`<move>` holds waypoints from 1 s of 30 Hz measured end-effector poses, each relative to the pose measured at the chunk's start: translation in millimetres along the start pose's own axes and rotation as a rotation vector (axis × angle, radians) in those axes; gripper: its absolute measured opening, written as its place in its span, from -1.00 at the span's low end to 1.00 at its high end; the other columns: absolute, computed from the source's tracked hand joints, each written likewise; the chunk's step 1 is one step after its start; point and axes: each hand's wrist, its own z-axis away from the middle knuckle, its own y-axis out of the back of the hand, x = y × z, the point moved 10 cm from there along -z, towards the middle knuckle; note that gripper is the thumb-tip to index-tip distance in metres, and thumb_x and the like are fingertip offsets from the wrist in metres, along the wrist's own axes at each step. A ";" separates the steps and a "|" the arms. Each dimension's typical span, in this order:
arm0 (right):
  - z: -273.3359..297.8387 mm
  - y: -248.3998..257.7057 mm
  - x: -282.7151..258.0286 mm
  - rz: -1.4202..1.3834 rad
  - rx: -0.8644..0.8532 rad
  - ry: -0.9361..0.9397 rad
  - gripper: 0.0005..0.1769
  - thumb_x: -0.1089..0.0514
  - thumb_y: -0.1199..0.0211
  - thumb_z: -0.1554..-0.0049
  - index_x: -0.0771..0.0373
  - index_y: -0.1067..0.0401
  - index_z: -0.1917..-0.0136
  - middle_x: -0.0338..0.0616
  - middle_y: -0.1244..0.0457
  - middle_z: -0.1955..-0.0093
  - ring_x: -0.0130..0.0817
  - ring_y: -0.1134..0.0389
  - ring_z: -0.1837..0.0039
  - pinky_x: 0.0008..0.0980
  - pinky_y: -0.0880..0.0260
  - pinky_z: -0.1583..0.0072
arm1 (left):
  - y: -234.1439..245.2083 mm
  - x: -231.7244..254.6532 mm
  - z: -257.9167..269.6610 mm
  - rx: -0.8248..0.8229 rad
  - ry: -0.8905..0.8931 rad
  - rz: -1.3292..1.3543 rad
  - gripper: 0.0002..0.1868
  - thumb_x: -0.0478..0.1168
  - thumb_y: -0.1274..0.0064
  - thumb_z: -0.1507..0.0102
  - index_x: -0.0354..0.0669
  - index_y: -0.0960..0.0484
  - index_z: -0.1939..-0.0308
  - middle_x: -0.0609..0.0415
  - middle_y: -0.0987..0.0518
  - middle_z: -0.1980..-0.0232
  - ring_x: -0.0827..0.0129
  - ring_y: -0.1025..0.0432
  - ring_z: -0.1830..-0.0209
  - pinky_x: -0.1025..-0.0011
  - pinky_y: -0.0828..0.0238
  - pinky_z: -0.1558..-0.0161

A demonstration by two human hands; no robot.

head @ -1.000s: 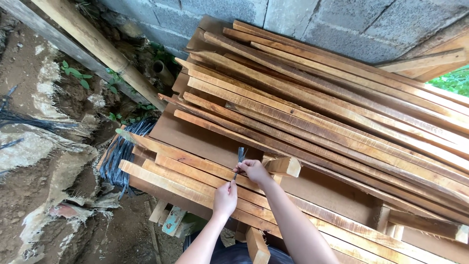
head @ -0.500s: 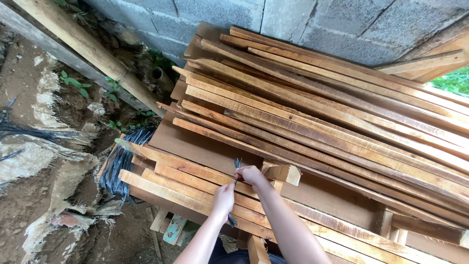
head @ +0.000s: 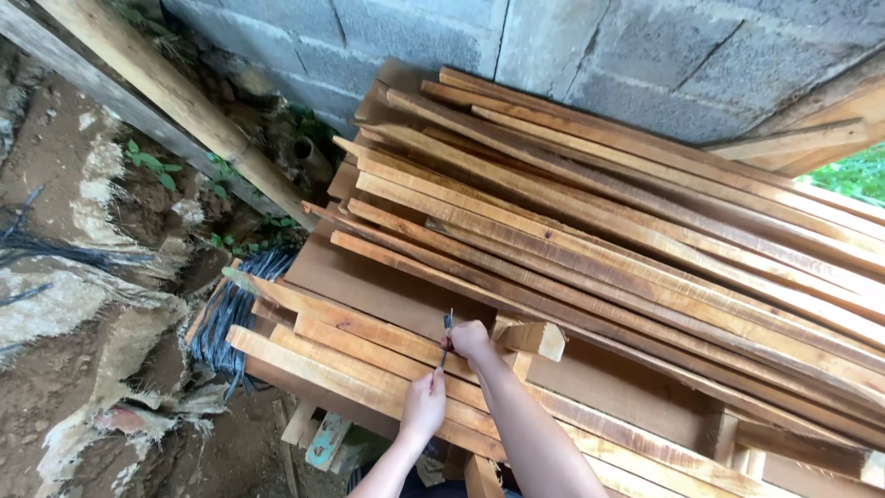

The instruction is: The person aligns a stack of wooden planks on a workbench and secures them using black straps. They wrap the straps around the wood and tie knots to hold the bundle together.

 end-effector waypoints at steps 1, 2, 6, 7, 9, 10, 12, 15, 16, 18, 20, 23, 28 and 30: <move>2.0 0.9 -5.1 0.023 -0.004 0.011 -0.71 0.25 -0.20 -0.17 0.46 -0.59 0.30 -0.08 -0.38 0.36 -0.35 -0.35 0.28 -0.46 -0.40 0.10 | -1.1 -2.8 -1.8 -0.014 0.038 0.028 -0.61 -0.10 0.13 -0.38 -0.32 -0.66 0.31 -0.04 -0.58 0.51 0.24 -0.38 0.54 0.33 -0.38 0.35; 6.6 -0.8 -6.1 0.043 -0.011 0.016 -0.67 0.20 -0.20 -0.21 0.45 -0.60 0.28 -0.11 -0.38 0.35 -0.37 -0.33 0.27 -0.47 -0.39 0.09 | -0.9 -8.4 0.1 -0.030 0.082 0.052 -0.62 -0.09 0.13 -0.37 -0.31 -0.69 0.25 -0.02 -0.59 0.49 0.26 -0.39 0.52 0.36 -0.40 0.33; 18.9 9.2 -9.6 -0.174 -0.087 0.008 -0.70 0.22 -0.15 -0.25 0.48 -0.59 0.14 -0.04 -0.42 0.24 -0.33 -0.40 0.18 -0.46 -0.42 0.00 | 2.9 -13.8 -4.0 -0.057 0.129 0.025 -0.57 -0.01 0.16 -0.37 -0.30 -0.65 0.23 -0.07 -0.66 0.38 0.18 -0.45 0.44 0.32 -0.44 0.23; 27.3 4.4 -14.4 -0.261 -0.165 -0.020 -0.71 0.22 -0.08 -0.31 0.47 -0.53 0.04 0.03 -0.42 0.16 -0.24 -0.45 0.10 -0.39 -0.48 -0.05 | 5.3 -7.9 -2.3 -0.128 0.181 -0.004 -0.58 -0.02 0.19 -0.41 -0.26 -0.61 0.31 0.02 -0.55 0.45 0.30 -0.37 0.50 0.36 -0.37 0.30; 32.9 2.5 -24.3 -0.348 -0.243 -0.050 -0.72 0.21 0.00 -0.37 0.46 -0.47 -0.06 0.09 -0.42 0.08 -0.15 -0.50 0.02 -0.31 -0.54 -0.10 | 13.0 3.2 -9.3 -0.201 0.235 -0.031 -0.55 -0.03 0.23 -0.45 -0.22 -0.57 0.38 0.12 -0.43 0.53 0.43 -0.30 0.55 0.41 -0.31 0.38; 34.8 0.6 -24.8 -0.362 -0.276 -0.043 -0.72 0.21 -0.02 -0.36 0.45 -0.48 -0.05 0.06 -0.41 0.09 -0.20 -0.47 0.05 -0.33 -0.52 -0.10 | 11.6 2.9 -9.9 -0.283 0.252 -0.104 -0.55 -0.03 0.27 -0.47 -0.15 -0.53 0.39 0.18 -0.39 0.50 0.48 -0.27 0.54 0.46 -0.32 0.36; 37.8 -3.4 -26.0 -0.379 -0.310 -0.041 -0.73 0.20 -0.04 -0.36 0.44 -0.49 -0.04 0.02 -0.39 0.10 -0.26 -0.44 0.08 -0.35 -0.50 -0.10 | 21.6 10.2 -14.5 -0.366 0.273 -0.179 -0.55 -0.02 0.32 -0.50 -0.09 -0.49 0.39 0.24 -0.35 0.48 0.54 -0.25 0.52 0.50 -0.33 0.35; 37.3 -11.0 -33.0 -0.303 -0.327 0.011 -0.83 0.27 -0.23 -0.24 0.41 -0.58 0.10 -0.10 -0.36 0.29 -0.39 -0.32 0.24 -0.48 -0.38 0.08 | 46.6 37.8 -24.6 -0.546 0.148 -0.501 -0.60 -0.10 0.42 -0.51 -0.14 -0.57 -0.08 0.17 -0.45 0.41 0.57 -0.32 0.53 0.62 -0.40 0.43; 32.1 -9.5 -30.9 -0.302 -0.294 0.015 -0.90 0.25 -0.32 -0.17 0.35 -0.54 0.13 -0.09 -0.38 0.32 -0.40 -0.38 0.29 -0.51 -0.41 0.13 | 61.9 54.5 -33.6 -0.492 0.021 -0.565 -0.61 -0.10 0.36 -0.45 -0.17 -0.61 0.02 -0.07 -0.56 0.25 0.20 -0.43 0.22 0.28 -0.43 0.17; 33.1 -8.1 -34.2 -0.302 -0.264 0.021 -0.89 0.24 -0.41 -0.10 0.30 -0.50 0.16 -0.09 -0.40 0.36 -0.40 -0.45 0.34 -0.54 -0.44 0.18 | 73.9 65.1 -56.6 -0.436 -0.105 -0.629 -0.61 -0.10 0.30 -0.39 -0.19 -0.65 0.12 -0.32 -0.66 0.09 -0.18 -0.54 -0.09 -0.07 -0.44 -0.09; 46.0 -7.6 -43.5 -0.288 -0.268 0.028 -0.85 0.23 -0.47 -0.06 0.33 -0.53 0.22 -0.10 -0.39 0.38 -0.45 -0.43 0.34 -0.61 -0.40 0.19 | 71.6 62.8 -88.0 -0.324 -0.259 -0.897 -0.69 0.02 0.17 -0.40 0.13 -0.69 0.11 0.03 -0.68 -0.01 0.05 -0.54 -0.16 -0.04 -0.31 -0.22; 54.0 -8.4 -50.7 -0.170 -0.279 0.064 -0.77 0.08 -0.49 -0.09 0.26 -0.59 0.29 -0.14 -0.41 0.37 -0.47 -0.43 0.31 -0.62 -0.39 0.18 | 56.4 94.4 -105.6 -0.189 -0.507 -0.962 -0.79 0.05 0.02 -0.33 0.25 -0.72 0.19 0.26 -0.60 0.04 0.22 -0.38 -0.21 0.03 -0.13 -0.30; 46.9 -6.7 -39.2 -0.141 -0.296 0.167 -0.84 0.19 -0.46 -0.09 0.22 -0.59 0.31 -0.20 -0.40 0.34 -0.51 -0.41 0.25 -0.63 -0.37 0.12 | 42.5 167.8 -72.7 0.064 -0.736 -0.939 -0.87 0.00 -0.17 -0.21 0.17 -0.76 0.29 0.23 -0.53 -0.12 0.13 -0.17 -0.45 -0.15 0.13 -0.45; 49.9 -7.6 -41.7 -0.137 -0.297 0.184 -0.83 0.19 -0.43 -0.11 0.21 -0.58 0.32 -0.21 -0.40 0.35 -0.52 -0.40 0.25 -0.64 -0.35 0.13 | 42.6 169.5 -62.1 0.162 -0.763 -0.888 -0.90 -0.06 -0.21 -0.19 0.12 -0.75 0.28 0.16 -0.53 -0.20 0.04 -0.15 -0.50 -0.21 0.11 -0.44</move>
